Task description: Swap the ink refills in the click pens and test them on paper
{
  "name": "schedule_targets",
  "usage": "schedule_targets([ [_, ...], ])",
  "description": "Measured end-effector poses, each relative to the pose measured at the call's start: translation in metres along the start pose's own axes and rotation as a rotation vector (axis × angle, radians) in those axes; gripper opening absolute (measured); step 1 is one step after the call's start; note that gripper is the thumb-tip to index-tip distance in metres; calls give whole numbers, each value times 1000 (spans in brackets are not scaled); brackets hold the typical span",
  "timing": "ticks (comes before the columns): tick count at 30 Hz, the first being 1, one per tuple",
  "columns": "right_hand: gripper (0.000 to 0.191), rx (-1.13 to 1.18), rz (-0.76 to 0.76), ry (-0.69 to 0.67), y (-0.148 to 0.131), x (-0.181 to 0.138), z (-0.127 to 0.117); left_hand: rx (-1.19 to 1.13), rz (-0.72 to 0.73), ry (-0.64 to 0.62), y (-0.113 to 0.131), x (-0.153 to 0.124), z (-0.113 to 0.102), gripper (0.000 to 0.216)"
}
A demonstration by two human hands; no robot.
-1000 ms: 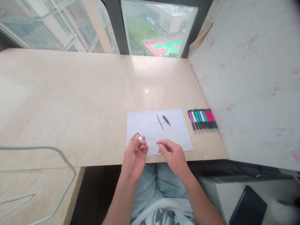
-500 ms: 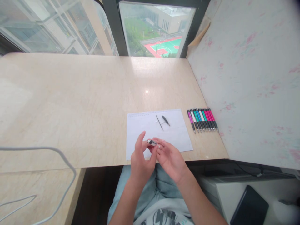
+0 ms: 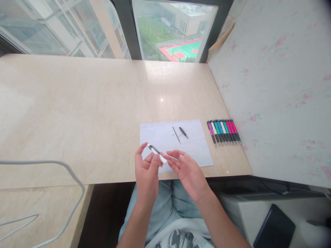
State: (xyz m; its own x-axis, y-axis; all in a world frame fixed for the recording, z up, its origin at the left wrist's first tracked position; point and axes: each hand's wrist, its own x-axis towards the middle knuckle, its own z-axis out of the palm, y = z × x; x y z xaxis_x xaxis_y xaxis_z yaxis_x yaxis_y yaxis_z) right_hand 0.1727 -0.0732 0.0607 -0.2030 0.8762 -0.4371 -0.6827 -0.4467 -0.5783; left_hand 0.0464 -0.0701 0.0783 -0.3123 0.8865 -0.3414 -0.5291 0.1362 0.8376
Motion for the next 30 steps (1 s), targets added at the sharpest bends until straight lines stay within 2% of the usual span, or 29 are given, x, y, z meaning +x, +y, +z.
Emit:
schedule_targets([
  [4, 18, -23, -14, 17, -1, 0, 1, 183, 159, -11, -3, -12, 9, 64],
  [8, 19, -39, -8, 9, 1, 2, -1, 145, 160, 17, 3, -4, 3, 62],
  [10, 19, -52, -2, 7, 3, 2, -1, 60, 101, 39, 7, 4, -4, 54],
  [15, 19, -107, -14, 24, 3, 2, 0, -332, -241, -8, 10, 20, -19, 31],
  [18, 18, -186, -51, 58, 3, 2, -1, -310, -195, 4, 7, 19, -19, 33],
  [20, 18, -316, -103, 95, 3, 1, -2, -216, -107, 17, 4, 17, -16, 39],
  [23, 19, -633, -197, 93, 3, 0, -2, -78, -27, 13, -2, 13, -12, 49],
  [26, 18, -941, -350, 41, 2, -2, 1, 23, -24, 6, -8, 11, -10, 48],
  [30, 18, -1200, -580, 12, 2, -1, 5, 132, -59, -47, -13, 12, -10, 35],
])
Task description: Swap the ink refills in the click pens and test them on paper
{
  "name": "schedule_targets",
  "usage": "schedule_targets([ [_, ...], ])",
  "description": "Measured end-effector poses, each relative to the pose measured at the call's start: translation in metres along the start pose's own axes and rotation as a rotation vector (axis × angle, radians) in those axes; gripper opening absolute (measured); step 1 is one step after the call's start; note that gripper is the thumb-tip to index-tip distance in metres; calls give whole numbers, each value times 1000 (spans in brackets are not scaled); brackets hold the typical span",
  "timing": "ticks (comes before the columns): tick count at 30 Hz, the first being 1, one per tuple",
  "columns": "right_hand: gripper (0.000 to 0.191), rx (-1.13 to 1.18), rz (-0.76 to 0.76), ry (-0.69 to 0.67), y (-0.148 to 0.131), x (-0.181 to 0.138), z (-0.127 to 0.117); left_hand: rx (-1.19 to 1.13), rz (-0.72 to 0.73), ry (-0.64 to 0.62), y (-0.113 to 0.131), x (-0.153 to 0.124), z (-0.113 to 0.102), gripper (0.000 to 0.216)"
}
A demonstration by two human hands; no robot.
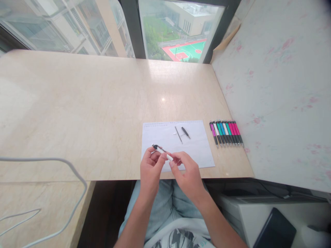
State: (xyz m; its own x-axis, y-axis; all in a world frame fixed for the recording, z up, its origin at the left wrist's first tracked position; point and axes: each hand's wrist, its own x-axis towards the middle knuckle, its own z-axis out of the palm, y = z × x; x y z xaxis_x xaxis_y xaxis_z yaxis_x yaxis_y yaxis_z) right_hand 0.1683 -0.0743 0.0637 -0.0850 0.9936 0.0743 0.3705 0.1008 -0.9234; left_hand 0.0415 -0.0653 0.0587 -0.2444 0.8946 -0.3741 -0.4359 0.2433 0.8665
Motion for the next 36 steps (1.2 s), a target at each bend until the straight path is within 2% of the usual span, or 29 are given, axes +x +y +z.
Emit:
schedule_targets([
  [4, 12, -200, -87, 39, 6, 2, 1, 77, 7, -39, -2, 1, 2, 24],
  [8, 12, -307, -117, 44, 11, 2, 0, 127, 28, -39, -5, 3, 1, 22],
  [19, 8, -366, -121, -10, 12, 2, 1, 158, 62, -25, -10, 6, -3, 22],
  [23, 6, -378, -123, -32, 11, 5, 2, 303, 146, -61, -14, 9, -11, 18],
  [28, 8, -516, -121, 72, 21, 23, 4, 441, 223, -63, -14, 14, -20, 24],
  [32, 11, -700, -132, 158, 30, 48, 10, 412, 209, -76, -13, 16, -23, 22],
  [36, 11, -818, -119, 170, 36, 67, 21, 413, 174, -117, -13, 17, -26, 20],
])
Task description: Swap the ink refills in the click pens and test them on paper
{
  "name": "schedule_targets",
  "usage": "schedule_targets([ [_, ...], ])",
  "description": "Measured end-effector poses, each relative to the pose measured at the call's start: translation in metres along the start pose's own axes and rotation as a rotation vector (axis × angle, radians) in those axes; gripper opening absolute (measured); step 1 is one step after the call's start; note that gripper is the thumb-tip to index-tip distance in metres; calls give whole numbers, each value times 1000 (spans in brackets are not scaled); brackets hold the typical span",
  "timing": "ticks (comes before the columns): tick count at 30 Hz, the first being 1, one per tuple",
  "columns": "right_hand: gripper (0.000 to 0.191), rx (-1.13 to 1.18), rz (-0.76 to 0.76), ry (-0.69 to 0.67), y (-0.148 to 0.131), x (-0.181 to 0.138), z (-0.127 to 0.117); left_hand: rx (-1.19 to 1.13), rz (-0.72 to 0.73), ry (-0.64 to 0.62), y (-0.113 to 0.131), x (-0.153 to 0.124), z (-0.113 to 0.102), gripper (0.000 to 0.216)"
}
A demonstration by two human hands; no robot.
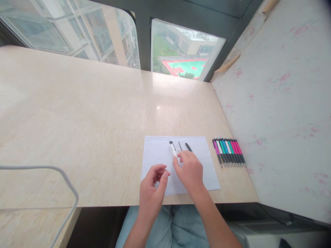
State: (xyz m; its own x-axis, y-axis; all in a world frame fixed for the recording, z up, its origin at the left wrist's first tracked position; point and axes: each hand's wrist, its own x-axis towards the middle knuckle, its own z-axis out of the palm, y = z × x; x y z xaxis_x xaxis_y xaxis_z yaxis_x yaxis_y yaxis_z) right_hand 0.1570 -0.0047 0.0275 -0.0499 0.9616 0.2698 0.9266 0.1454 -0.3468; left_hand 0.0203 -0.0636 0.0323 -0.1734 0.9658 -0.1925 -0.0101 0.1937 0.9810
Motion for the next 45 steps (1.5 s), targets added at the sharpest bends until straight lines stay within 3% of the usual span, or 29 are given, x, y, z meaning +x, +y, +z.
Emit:
schedule_targets([
  [8, 18, -43, 8, -56, -2, 3, 11, -9, -18, 1, 0, 3, -4, 21],
  [23, 22, -26, -2, -107, -9, -4, 11, -25, -16, -29, -2, 2, -3, 22],
  [33, 26, 267, 22, -136, 0, -29, -9, 73, 6, -59, 2, 0, -2, 21],
  [41, 30, 444, 81, -11, 39, -42, -22, 431, 259, -90, 4, -3, 6, 18],
  [45, 28, 457, 178, 91, 58, -48, -22, 648, 428, -30, -3, -3, 7, 13],
])
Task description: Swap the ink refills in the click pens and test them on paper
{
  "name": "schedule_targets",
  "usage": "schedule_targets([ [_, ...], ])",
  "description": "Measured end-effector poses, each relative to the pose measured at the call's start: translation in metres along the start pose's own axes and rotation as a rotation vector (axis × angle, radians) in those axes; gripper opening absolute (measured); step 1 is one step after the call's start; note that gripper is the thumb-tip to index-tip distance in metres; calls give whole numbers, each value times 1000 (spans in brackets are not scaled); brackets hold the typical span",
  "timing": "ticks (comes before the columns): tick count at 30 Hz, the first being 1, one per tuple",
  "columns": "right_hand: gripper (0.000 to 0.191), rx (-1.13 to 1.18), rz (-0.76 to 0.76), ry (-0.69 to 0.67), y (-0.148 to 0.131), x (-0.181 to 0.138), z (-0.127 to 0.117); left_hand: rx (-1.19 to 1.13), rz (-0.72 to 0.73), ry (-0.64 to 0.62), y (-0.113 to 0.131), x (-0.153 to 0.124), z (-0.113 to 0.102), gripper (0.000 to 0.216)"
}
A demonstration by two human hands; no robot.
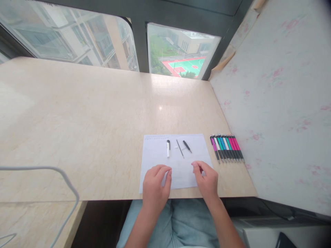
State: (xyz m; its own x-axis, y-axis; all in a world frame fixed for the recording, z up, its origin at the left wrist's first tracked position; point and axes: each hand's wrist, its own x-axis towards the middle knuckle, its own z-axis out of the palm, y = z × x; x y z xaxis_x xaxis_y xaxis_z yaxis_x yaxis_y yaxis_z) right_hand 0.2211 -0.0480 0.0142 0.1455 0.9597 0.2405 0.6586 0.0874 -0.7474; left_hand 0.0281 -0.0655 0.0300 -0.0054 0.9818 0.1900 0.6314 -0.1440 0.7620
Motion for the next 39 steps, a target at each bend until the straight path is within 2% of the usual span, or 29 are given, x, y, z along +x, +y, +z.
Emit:
schedule_targets([
  [3, 29, -2, 49, 22, 10, -1, -2, 116, 61, 26, -2, 0, 3, 11],
  [8, 32, 55, 154, 11, 17, -1, 0, 232, 110, -42, -3, 1, 10, 14],
  [39, 33, 48, 92, -3, 18, -1, 2, 282, 123, -50, -4, 0, 12, 15],
])
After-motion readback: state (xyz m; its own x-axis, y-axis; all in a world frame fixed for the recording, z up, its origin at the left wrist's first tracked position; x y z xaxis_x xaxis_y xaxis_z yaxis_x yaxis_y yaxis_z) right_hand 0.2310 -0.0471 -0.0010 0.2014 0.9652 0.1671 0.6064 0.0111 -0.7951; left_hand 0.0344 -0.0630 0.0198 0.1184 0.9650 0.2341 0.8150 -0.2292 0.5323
